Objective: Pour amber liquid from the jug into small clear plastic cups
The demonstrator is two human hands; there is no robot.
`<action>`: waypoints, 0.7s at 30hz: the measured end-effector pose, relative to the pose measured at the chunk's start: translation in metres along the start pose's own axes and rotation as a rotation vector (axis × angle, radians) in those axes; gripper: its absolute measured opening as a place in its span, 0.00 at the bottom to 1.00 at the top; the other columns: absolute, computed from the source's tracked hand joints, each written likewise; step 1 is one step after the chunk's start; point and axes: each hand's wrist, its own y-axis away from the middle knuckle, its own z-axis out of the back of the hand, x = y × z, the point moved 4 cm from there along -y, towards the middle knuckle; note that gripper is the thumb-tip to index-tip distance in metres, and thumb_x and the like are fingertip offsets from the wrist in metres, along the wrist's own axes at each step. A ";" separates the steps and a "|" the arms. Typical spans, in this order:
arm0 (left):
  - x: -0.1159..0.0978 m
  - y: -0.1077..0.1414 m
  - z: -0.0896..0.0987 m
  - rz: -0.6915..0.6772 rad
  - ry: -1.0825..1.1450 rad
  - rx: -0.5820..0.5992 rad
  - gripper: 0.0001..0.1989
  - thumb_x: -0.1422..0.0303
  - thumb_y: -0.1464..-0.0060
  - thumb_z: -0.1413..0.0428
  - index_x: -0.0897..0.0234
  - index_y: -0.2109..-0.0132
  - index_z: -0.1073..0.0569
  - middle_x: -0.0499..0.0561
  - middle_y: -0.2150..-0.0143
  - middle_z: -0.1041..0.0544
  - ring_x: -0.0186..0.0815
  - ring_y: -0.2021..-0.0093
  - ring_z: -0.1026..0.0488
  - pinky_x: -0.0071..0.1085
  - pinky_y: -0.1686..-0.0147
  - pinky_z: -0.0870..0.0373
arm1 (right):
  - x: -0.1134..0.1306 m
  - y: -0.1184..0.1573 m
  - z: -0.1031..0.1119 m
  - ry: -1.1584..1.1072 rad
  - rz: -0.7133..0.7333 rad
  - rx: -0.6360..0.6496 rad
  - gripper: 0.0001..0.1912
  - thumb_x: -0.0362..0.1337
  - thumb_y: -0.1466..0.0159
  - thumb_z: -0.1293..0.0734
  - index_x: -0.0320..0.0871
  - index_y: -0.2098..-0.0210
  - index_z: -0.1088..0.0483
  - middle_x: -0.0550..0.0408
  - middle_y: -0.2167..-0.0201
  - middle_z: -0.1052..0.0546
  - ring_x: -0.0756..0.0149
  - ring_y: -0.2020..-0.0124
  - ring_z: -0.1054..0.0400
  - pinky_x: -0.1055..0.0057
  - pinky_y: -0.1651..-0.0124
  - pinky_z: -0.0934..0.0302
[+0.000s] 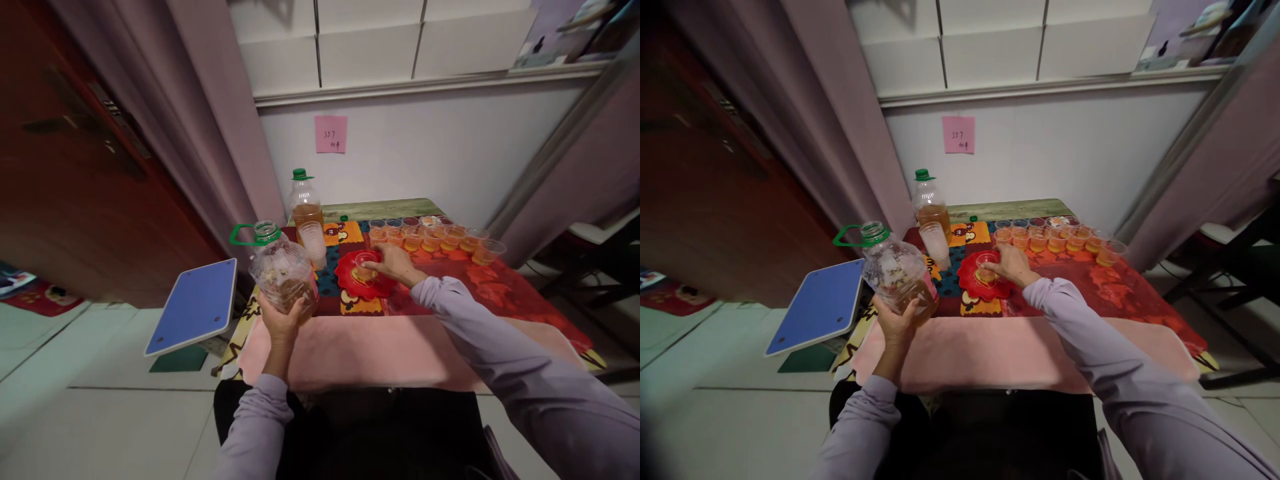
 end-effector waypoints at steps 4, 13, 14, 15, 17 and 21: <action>0.000 -0.001 0.000 0.008 0.008 -0.008 0.50 0.47 0.57 0.27 0.63 0.32 0.36 0.62 0.40 0.21 0.52 0.41 0.19 0.51 0.38 0.23 | 0.016 -0.007 -0.008 0.099 -0.035 0.095 0.41 0.61 0.35 0.20 0.36 0.36 0.22 0.27 0.42 0.15 0.35 0.39 0.19 0.53 0.42 0.27; 0.006 -0.006 0.002 0.014 -0.037 -0.013 0.50 0.48 0.58 0.26 0.62 0.33 0.35 0.62 0.40 0.22 0.52 0.42 0.20 0.53 0.38 0.23 | 0.033 0.008 0.001 0.059 0.091 -0.059 0.37 0.57 0.34 0.20 0.39 0.35 0.22 0.34 0.39 0.17 0.41 0.36 0.21 0.55 0.35 0.31; 0.006 -0.007 0.002 0.017 -0.044 -0.012 0.49 0.48 0.58 0.26 0.62 0.34 0.35 0.61 0.41 0.22 0.52 0.43 0.19 0.53 0.39 0.23 | 0.028 0.010 0.006 0.016 0.107 -0.105 0.37 0.57 0.34 0.20 0.40 0.34 0.23 0.35 0.38 0.17 0.42 0.36 0.22 0.54 0.34 0.31; 0.006 -0.007 0.003 0.019 -0.046 -0.011 0.48 0.48 0.57 0.27 0.61 0.35 0.34 0.60 0.41 0.22 0.51 0.44 0.19 0.54 0.39 0.23 | 0.020 0.012 0.012 -0.033 0.107 -0.149 0.38 0.57 0.34 0.21 0.40 0.33 0.24 0.36 0.39 0.16 0.42 0.37 0.21 0.53 0.35 0.30; 0.004 -0.007 0.003 0.026 -0.052 -0.011 0.46 0.48 0.57 0.26 0.61 0.37 0.34 0.59 0.43 0.21 0.51 0.45 0.19 0.55 0.39 0.22 | -0.007 0.014 0.026 -0.115 0.060 -0.209 0.38 0.56 0.33 0.22 0.41 0.32 0.26 0.38 0.41 0.16 0.45 0.42 0.19 0.53 0.39 0.27; 0.003 -0.008 0.006 0.045 -0.093 -0.012 0.45 0.48 0.58 0.25 0.60 0.38 0.34 0.59 0.44 0.22 0.54 0.45 0.19 0.59 0.39 0.23 | -0.085 0.015 0.053 -0.082 -0.066 -0.252 0.34 0.53 0.33 0.22 0.39 0.35 0.25 0.36 0.43 0.15 0.45 0.45 0.18 0.54 0.42 0.26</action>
